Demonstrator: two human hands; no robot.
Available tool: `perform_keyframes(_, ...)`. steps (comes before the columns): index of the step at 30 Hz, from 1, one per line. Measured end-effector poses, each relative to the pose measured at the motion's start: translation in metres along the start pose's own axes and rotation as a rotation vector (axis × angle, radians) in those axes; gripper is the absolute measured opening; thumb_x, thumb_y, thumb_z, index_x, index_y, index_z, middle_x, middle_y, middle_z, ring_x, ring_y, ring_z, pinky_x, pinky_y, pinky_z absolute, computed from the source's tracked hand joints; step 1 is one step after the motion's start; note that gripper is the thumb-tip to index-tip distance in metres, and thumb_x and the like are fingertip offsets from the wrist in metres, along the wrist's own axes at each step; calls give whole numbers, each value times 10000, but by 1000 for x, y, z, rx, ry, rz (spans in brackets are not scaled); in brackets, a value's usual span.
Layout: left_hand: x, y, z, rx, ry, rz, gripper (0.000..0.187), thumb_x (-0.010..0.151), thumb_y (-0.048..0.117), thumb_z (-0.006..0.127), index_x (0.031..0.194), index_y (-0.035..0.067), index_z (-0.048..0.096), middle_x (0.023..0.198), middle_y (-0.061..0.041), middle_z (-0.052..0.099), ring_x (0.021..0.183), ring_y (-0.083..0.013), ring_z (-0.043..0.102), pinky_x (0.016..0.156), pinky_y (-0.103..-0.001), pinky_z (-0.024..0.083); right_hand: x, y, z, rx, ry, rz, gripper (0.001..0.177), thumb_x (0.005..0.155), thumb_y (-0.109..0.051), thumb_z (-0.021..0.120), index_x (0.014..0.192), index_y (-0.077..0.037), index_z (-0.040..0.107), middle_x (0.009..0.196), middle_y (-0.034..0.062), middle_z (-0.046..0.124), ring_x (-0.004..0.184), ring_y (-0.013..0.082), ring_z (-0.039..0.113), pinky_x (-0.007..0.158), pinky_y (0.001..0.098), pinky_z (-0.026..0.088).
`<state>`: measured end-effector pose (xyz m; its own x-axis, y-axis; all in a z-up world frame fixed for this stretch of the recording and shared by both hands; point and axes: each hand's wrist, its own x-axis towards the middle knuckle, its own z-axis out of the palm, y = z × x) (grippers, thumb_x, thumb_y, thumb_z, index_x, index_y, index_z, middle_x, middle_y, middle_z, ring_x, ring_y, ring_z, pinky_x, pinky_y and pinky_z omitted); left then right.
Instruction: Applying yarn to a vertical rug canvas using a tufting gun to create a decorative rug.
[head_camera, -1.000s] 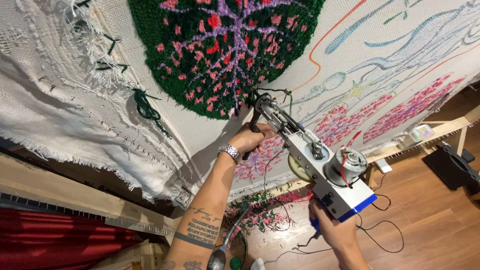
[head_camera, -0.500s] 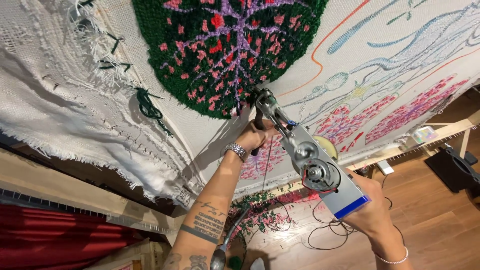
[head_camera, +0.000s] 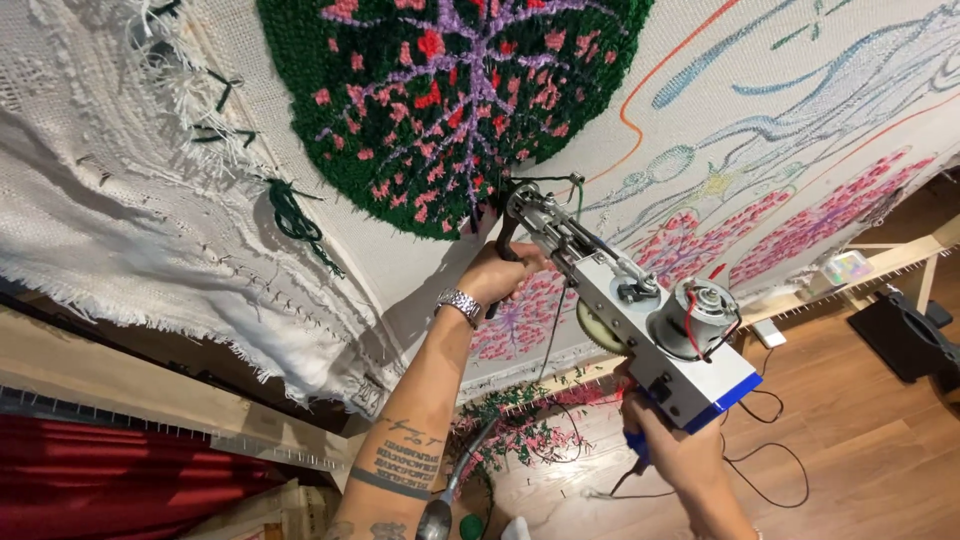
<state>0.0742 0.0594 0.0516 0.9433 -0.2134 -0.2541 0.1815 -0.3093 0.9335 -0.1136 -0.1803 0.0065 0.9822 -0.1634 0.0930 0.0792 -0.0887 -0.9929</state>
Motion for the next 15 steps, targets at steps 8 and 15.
perform_keyframes(8, 5, -4, -2, 54, 19, 20, 405, 859, 283, 684, 1179, 38, 725, 1021, -11, 742, 602, -85, 577, 511, -278, 479, -8, 4, 7, 241, -56, 25, 223, 870, 4, 603, 1083, 67, 629, 686, 83, 593, 591, 164, 562, 524, 301, 460)
perform_keyframes(15, 17, -25, 29, -106, -143, 107, 309, 880, 287, 772, 993, 8, 704, 676, -10, 596, 472, -97, 511, 450, -288, 409, -10, 26, -38, 248, -5, 14, 172, 828, 47, 636, 979, 105, 577, 752, 126, 625, 624, 215, 596, 557, 350, 506)
